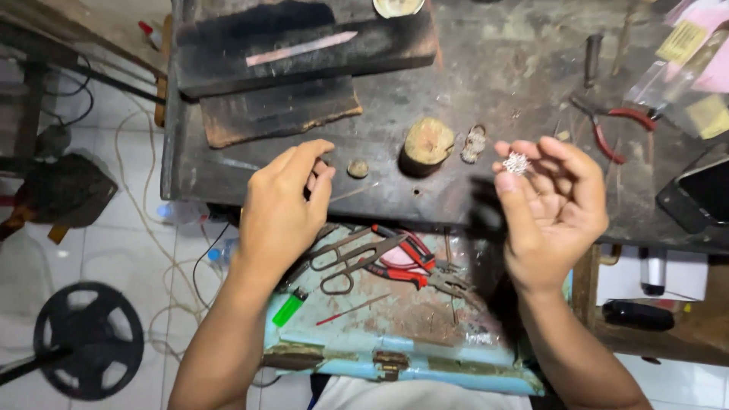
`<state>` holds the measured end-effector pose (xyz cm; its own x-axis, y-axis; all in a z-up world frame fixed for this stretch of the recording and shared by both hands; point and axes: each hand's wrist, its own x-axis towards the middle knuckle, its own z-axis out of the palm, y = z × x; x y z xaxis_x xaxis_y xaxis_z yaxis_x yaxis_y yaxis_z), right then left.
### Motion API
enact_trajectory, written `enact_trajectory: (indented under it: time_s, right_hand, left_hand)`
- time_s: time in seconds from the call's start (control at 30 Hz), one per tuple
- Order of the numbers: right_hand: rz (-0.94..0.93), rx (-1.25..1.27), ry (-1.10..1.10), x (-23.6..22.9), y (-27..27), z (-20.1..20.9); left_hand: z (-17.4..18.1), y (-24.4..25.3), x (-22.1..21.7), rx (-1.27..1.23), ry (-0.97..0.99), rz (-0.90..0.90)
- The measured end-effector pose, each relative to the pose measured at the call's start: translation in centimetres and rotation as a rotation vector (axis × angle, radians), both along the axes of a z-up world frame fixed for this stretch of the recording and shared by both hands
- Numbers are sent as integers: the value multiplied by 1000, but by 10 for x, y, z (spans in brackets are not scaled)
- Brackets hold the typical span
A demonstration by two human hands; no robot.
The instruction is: Inspecting small jewelry components, checking a smartphone, and placing items into small plastic bags for documentation.
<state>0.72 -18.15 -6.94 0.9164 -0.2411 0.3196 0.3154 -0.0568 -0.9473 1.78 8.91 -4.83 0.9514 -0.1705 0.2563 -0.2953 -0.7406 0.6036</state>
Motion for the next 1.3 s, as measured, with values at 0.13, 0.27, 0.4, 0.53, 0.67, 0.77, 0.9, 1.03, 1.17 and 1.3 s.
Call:
enact_trajectory:
  time_s: [0.13,0.27,0.4,0.53,0.67,0.77,0.9,1.03,1.17,1.3]
  right_hand:
    - [77,-27,120,-13,-8,3]
    - [154,-89,250,-35,-30,-10]
    - [129,-84,337,-60,-51,-25]
    - [108,-58,430,-78,-62,-32]
    - [210,-75,479,-85,-69,-32]
    - [387,-209,520,-84,-79,-34]
    - [554,-456,701,-90,-89,-37]
    - [653,-887,949,-99,-94,-39]
    - [728,-1010,792,-112,-94,-53]
    - [767,-1111,672,-121,-97,-71]
  left_hand:
    - [-19,-7,-17,-51,72,-61]
    - [-36,-19,-35,-54,150,-177]
    - [-43,-28,-44,-114,130,-187]
    - [-49,-40,-58,-119,193,-250]
    - [-70,-51,-81,-10,338,-369]
    - [-88,-59,-99,102,423,-428]
    - [-100,-67,-116,160,438,-549]
    - [-104,-70,-125,192,468,-560]
    - [-111,-69,-126,172,463,-595]
    - [-116,-72,-127,160,487,-623]
